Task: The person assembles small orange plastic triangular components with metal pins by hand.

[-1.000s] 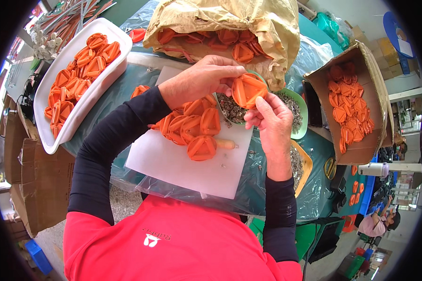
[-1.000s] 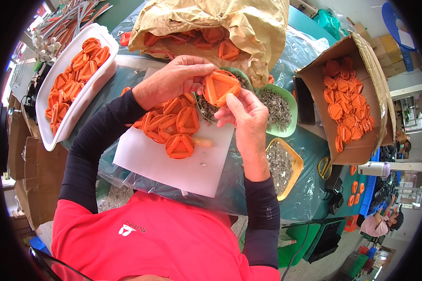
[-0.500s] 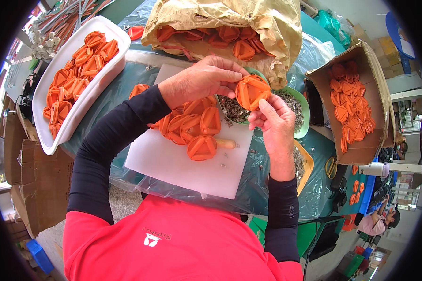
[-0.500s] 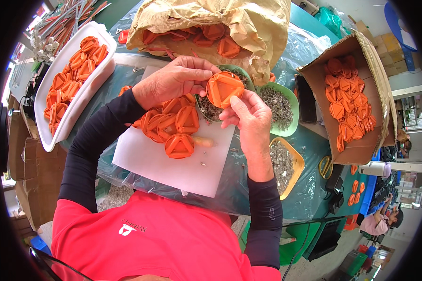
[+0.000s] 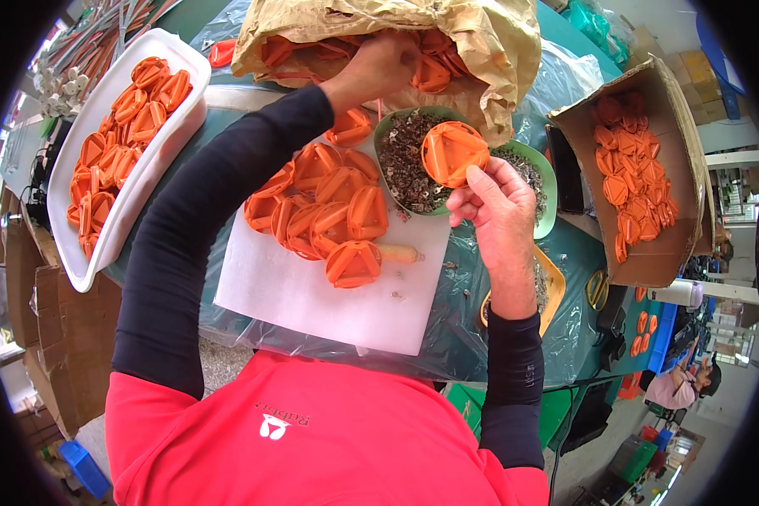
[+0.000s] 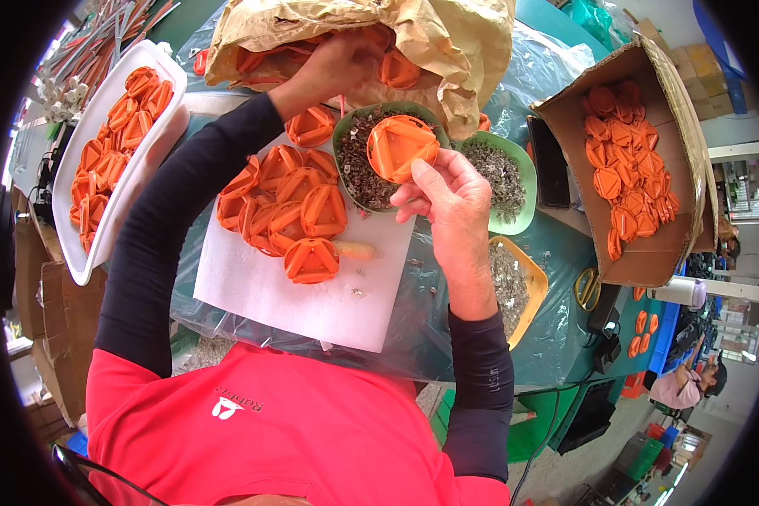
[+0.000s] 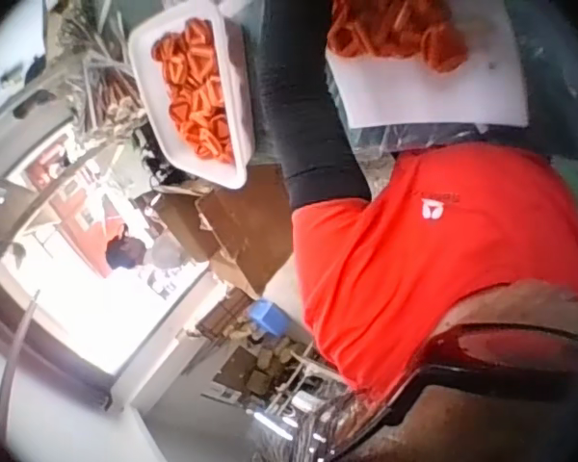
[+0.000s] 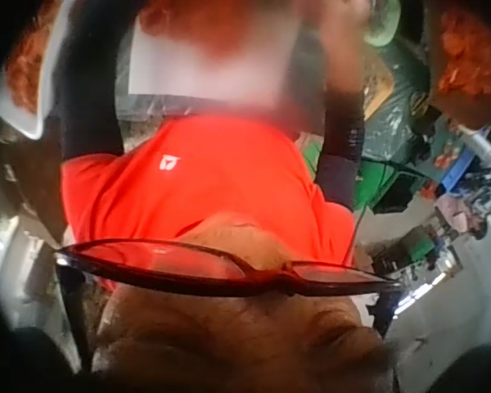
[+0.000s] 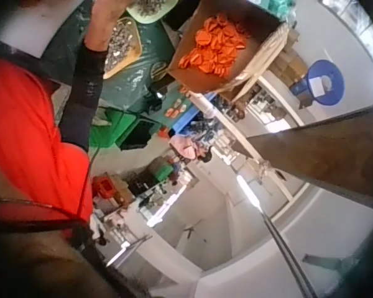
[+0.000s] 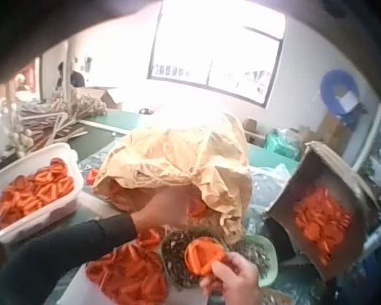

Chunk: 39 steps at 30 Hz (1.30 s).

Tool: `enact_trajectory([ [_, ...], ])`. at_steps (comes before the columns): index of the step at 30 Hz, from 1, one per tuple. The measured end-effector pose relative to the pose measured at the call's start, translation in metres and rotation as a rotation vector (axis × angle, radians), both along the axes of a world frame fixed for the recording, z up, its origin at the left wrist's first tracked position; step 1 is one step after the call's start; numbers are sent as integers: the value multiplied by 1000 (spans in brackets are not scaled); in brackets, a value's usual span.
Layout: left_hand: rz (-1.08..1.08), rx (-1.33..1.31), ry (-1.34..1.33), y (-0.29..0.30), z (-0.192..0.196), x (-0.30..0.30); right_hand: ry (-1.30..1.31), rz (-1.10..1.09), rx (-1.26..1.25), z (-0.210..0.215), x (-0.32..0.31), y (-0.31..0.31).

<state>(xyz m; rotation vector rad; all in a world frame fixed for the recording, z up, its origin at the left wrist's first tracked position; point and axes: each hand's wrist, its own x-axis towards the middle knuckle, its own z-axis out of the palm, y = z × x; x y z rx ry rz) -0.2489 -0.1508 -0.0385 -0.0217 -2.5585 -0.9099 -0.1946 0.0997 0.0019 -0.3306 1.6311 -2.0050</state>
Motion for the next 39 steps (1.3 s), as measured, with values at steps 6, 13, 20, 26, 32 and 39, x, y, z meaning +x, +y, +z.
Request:
enact_trajectory([
  [6, -20, -78, 109, 3, -53, -51, 54, 34, 267, 26, -16, 31],
  [13, 84, 50, 75, -1, -53, -54, 45, -823, -273, 22, -157, 227],
  [20, 21, 642, -191, -9, -29, -17, 19, -179, 20, 11, -45, 89],
  [26, -73, 275, 171, 51, 38, 82, -126, 111, -19, 8, 2, 11],
  [32, -302, 1018, -186, 63, 49, 139, -50, 118, -162, 7, 7, -3],
  [39, -234, 1300, -327, 57, 44, 150, -47, 171, -112, 16, 22, 3],
])
